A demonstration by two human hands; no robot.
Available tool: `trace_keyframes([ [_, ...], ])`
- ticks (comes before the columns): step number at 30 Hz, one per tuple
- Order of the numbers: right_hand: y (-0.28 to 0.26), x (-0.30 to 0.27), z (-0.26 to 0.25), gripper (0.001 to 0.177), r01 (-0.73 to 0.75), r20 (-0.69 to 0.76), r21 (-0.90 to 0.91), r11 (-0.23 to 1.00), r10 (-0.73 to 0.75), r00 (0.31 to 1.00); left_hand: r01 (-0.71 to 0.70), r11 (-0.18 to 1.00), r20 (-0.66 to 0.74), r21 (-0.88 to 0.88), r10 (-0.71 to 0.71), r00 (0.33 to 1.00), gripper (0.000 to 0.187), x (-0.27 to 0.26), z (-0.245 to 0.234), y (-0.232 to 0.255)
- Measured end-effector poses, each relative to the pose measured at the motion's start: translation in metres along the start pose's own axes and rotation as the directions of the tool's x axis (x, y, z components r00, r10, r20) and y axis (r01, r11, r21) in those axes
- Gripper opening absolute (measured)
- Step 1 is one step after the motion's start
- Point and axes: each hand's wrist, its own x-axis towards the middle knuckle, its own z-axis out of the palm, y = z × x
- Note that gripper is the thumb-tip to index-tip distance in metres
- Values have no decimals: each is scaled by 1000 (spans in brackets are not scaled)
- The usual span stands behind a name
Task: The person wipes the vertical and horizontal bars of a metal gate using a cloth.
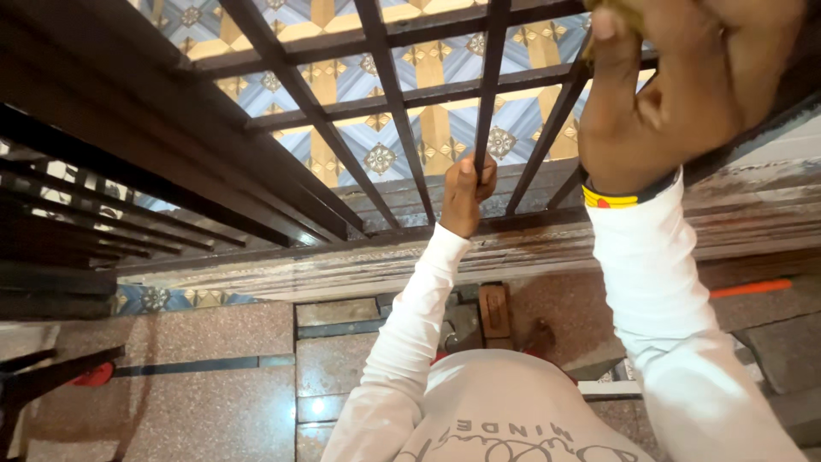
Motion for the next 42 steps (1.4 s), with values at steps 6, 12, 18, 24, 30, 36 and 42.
trace_keyframes([
  [6,-7,-63,12,14,-219,51,25,975,217,975,14,1000,2,-6,-14,1000,65,1,-3,-5],
  [12,-37,-106,7,18,-433,165,115,894,413,896,3,1000,12,9,-3,1000,67,5,-4,-3],
  [18,4,-28,22,11,-138,-92,195,971,158,983,2,1000,41,15,-3,999,67,3,-4,-2],
  [24,-3,-1,7,10,-161,-34,32,987,162,986,8,1000,28,27,-8,1000,67,4,-1,5],
  [30,-28,-85,7,16,-327,144,24,945,320,936,-6,998,46,63,3,999,67,4,-3,9],
  [36,-27,-91,9,24,-345,146,110,932,328,933,-14,999,74,34,11,997,66,6,-4,4],
  [42,10,5,8,16,-16,-39,21,1000,17,999,-10,996,-14,84,11,1000,67,1,1,5],
])
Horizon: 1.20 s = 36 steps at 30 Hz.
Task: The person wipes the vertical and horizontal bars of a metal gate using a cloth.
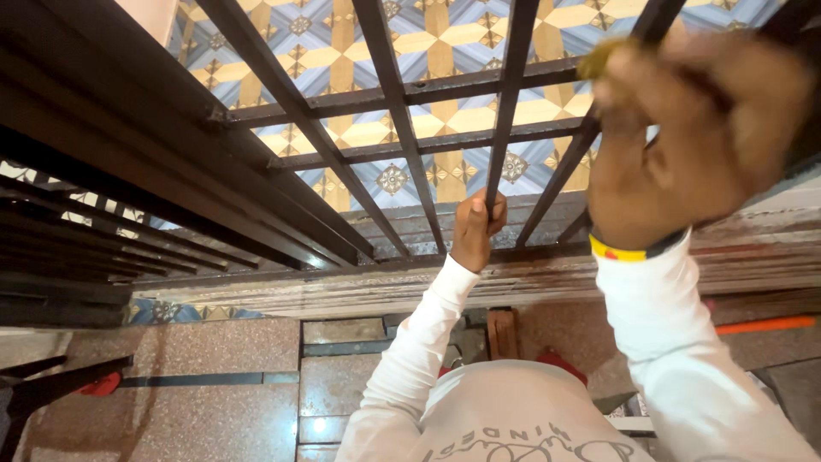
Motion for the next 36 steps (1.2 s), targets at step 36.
trace_keyframes([
  [36,-18,-79,3,21,-196,51,72,978,192,980,-23,999,-103,33,26,994,62,-7,9,5],
])
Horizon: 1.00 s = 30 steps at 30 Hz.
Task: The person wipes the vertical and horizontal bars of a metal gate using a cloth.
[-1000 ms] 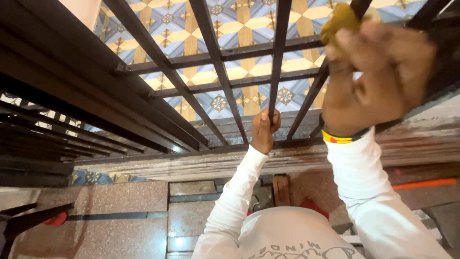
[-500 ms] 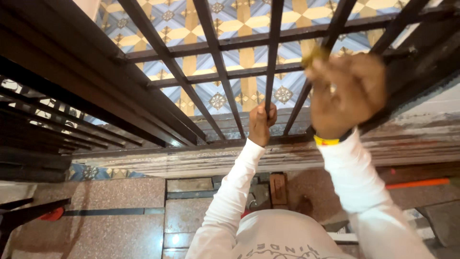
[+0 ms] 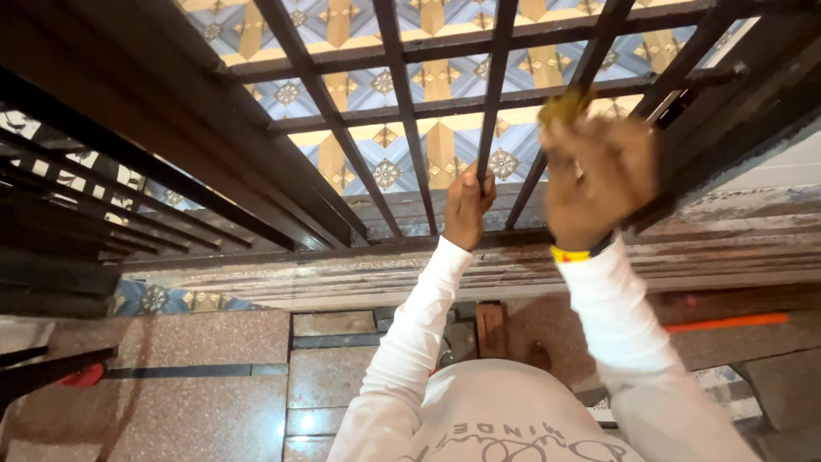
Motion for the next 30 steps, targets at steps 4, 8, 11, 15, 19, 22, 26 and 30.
trace_keyframes([
  [4,-13,-61,-1,29,-222,89,110,969,213,973,-156,850,-247,503,314,917,44,-26,23,14],
  [8,-19,-82,-14,27,-352,231,138,926,316,920,-176,674,-238,717,475,847,41,-74,55,33],
  [11,-24,-91,-19,21,-573,368,307,760,460,808,-181,852,-253,492,338,906,37,-83,62,41],
  [15,-22,-88,-31,24,-674,551,329,662,445,706,-240,852,-311,466,411,857,37,-78,63,63],
  [19,-24,-57,-43,46,-587,599,529,613,220,770,-396,685,-185,611,610,770,36,-53,55,104],
  [22,-14,-19,-45,40,-136,278,257,957,62,959,-476,548,-82,688,711,699,39,-20,55,131],
  [26,4,26,-37,42,5,59,-103,995,1,998,-483,381,1,788,784,621,41,27,64,157],
  [30,16,40,-19,38,72,131,-380,922,-23,991,-454,247,69,856,816,574,41,35,71,165],
])
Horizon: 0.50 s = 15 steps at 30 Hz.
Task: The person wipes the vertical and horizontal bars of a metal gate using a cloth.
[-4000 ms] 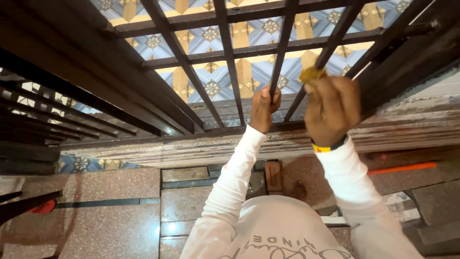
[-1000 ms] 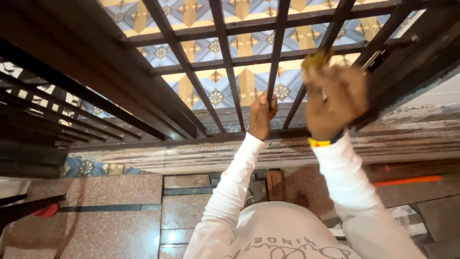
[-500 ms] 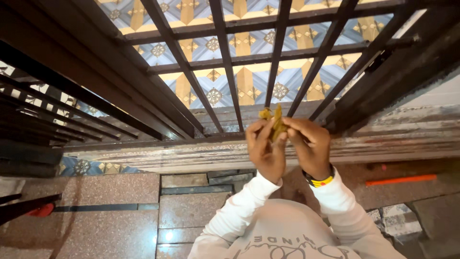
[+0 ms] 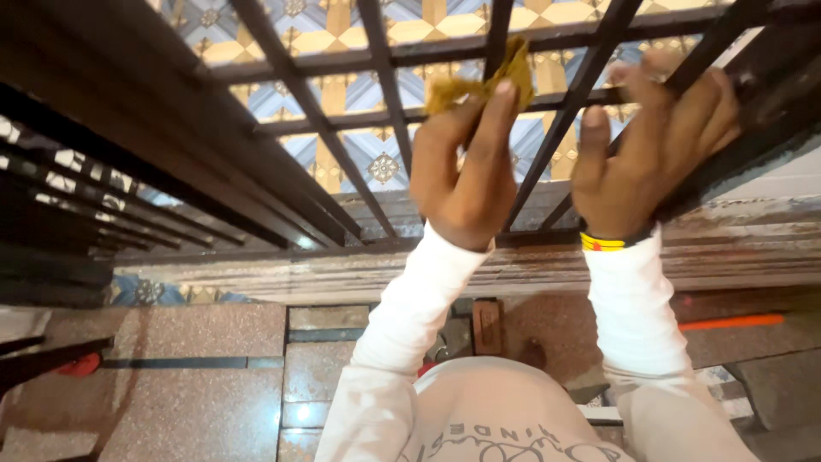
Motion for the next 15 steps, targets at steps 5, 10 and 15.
trace_keyframes([
  [5,6,-2,6,44,-52,33,-43,998,54,998,-67,994,41,83,64,997,38,-29,0,-12],
  [10,17,-9,21,45,-10,-47,-70,997,6,999,20,999,45,39,-22,999,38,-64,-2,-21],
  [15,23,-11,30,46,-2,-84,-87,996,-6,996,-12,1000,-29,-22,11,1000,41,-28,7,-22],
])
